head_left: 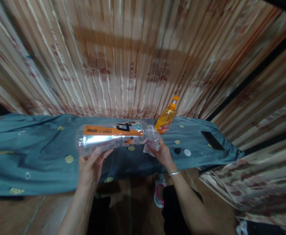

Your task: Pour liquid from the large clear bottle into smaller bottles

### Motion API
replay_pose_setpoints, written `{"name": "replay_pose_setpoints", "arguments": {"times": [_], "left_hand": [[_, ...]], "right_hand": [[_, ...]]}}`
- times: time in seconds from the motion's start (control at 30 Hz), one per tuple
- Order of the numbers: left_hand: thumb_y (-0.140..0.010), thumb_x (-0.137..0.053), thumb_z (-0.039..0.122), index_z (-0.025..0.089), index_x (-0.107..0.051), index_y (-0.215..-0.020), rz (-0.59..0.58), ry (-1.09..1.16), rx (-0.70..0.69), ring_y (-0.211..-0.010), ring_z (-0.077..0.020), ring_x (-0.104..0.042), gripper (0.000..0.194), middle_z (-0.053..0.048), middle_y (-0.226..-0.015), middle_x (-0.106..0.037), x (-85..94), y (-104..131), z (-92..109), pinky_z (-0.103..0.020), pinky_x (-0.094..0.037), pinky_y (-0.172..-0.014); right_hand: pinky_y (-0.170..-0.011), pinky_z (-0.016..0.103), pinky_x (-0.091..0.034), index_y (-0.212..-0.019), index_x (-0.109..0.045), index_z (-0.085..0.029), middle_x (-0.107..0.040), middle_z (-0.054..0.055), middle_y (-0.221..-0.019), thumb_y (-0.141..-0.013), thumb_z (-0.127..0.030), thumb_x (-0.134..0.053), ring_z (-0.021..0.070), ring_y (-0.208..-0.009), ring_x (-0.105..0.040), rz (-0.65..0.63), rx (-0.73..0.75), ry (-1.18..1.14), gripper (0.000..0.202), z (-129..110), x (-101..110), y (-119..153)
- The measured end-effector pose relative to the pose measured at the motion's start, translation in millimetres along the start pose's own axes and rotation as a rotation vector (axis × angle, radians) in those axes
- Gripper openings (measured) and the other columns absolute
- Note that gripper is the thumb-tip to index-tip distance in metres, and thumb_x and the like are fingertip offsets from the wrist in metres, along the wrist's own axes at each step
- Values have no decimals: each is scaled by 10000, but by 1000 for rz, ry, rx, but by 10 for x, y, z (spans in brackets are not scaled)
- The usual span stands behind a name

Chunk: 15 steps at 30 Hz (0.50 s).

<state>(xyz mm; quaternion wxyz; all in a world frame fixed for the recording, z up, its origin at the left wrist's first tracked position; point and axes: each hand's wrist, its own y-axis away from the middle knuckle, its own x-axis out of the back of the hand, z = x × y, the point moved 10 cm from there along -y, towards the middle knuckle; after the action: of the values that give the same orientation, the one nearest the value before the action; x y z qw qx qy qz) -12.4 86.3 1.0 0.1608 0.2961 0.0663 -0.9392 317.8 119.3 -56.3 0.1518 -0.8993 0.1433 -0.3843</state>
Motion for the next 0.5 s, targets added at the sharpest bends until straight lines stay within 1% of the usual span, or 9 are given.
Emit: {"name": "replay_pose_setpoints", "arguments": {"times": [0.07,0.2,0.3,0.4,0.5], "left_hand": [[-510,-947,333,243,-741,-895,1,-12,-4,-886,-276,-725,446,-6,-846,-755,8,2,-1,-502,-637,-837],[-542,-932,336,259,-754,-926,14,-32,14,-905,-273,-722,430,4,-810,-742,31,13,-32,-492,-629,-865],[-523,-941,347,255,-752,-840,29,-44,14,-889,-269,-714,380,5,-792,-732,40,24,-29,-494,-636,-851],[-477,-963,362,239,-725,-723,47,-38,16,-847,-248,-702,364,10,-771,-721,50,26,-18,-470,-652,-815],[-475,-965,339,237,-722,-714,50,-33,19,-828,-231,-701,357,19,-786,-724,46,13,-6,-464,-649,-828]], "right_hand": [[-842,369,-598,-1239,-558,-226,-764,90,-1121,-799,-271,-720,283,-1011,-754,8,-1,-6,471,4,0,-1],[-804,394,-600,-1234,-556,-202,-764,111,-1078,-816,-294,-712,308,-983,-755,11,4,-7,456,21,-6,13],[-811,422,-602,-1236,-556,-205,-765,121,-1059,-817,-283,-718,311,-963,-753,9,-2,-12,455,47,-12,23],[-844,441,-604,-1254,-550,-217,-762,124,-1092,-818,-282,-725,301,-985,-749,26,-8,-24,474,65,-7,26],[-864,456,-604,-1269,-542,-200,-757,130,-1107,-820,-292,-722,307,-1014,-746,36,-4,-22,493,70,-8,22]]}}
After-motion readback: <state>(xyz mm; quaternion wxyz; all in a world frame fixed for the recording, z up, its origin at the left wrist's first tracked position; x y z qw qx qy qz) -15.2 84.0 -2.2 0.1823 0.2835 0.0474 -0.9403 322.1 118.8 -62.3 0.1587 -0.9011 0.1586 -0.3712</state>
